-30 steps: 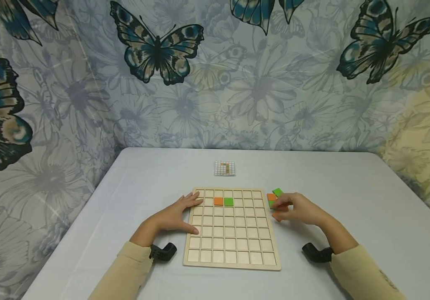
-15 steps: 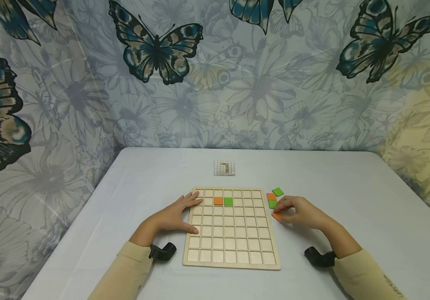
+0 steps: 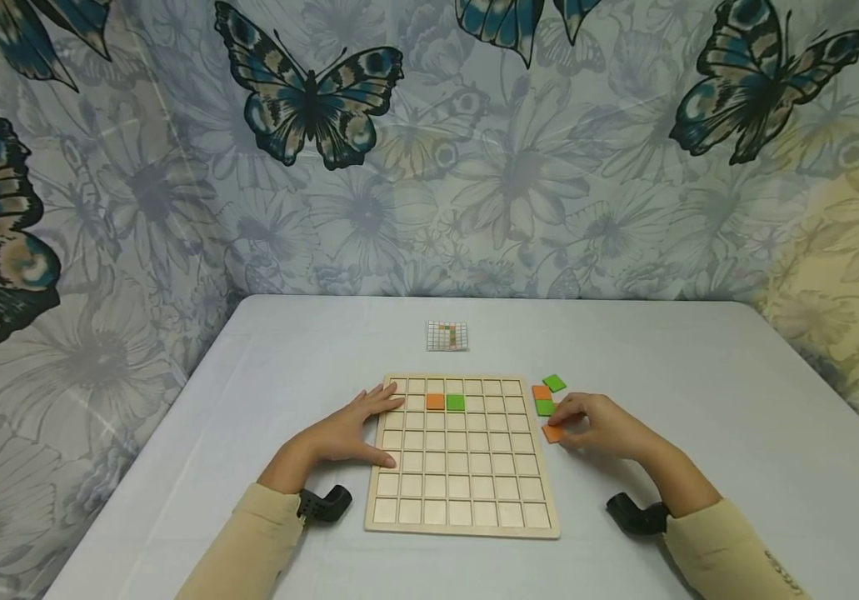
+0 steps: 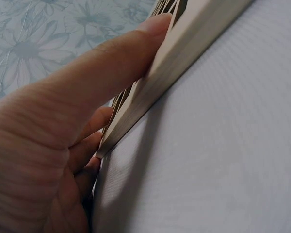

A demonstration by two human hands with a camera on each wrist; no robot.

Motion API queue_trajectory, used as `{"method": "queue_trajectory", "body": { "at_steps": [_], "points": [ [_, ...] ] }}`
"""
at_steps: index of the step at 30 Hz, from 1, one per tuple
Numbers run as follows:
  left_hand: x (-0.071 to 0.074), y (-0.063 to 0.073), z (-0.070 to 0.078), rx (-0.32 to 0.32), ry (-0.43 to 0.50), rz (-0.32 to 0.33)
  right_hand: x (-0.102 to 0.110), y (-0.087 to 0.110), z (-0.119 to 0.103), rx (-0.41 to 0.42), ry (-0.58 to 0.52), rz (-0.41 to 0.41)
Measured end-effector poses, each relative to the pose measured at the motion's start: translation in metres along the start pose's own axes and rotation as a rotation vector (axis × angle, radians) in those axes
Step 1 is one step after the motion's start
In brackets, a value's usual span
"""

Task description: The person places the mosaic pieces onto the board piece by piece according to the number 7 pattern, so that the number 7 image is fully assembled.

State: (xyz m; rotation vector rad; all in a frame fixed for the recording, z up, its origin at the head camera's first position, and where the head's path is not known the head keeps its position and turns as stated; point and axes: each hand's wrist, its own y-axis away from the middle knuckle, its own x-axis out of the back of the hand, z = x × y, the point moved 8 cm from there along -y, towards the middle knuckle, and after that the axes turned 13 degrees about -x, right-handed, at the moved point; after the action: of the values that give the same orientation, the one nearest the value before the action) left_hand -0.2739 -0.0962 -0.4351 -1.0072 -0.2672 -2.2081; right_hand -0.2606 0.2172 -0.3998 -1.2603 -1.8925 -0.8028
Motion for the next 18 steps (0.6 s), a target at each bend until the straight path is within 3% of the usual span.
{"method": "queue_trajectory", "body": {
  "at_steps": [18],
  "points": [
    [0.0004,-0.0003,0.0021,-0.007,0.007,-0.002,0.0012,-0.0010,0.0003,-0.034,0.020,0.003]
  ]
}}
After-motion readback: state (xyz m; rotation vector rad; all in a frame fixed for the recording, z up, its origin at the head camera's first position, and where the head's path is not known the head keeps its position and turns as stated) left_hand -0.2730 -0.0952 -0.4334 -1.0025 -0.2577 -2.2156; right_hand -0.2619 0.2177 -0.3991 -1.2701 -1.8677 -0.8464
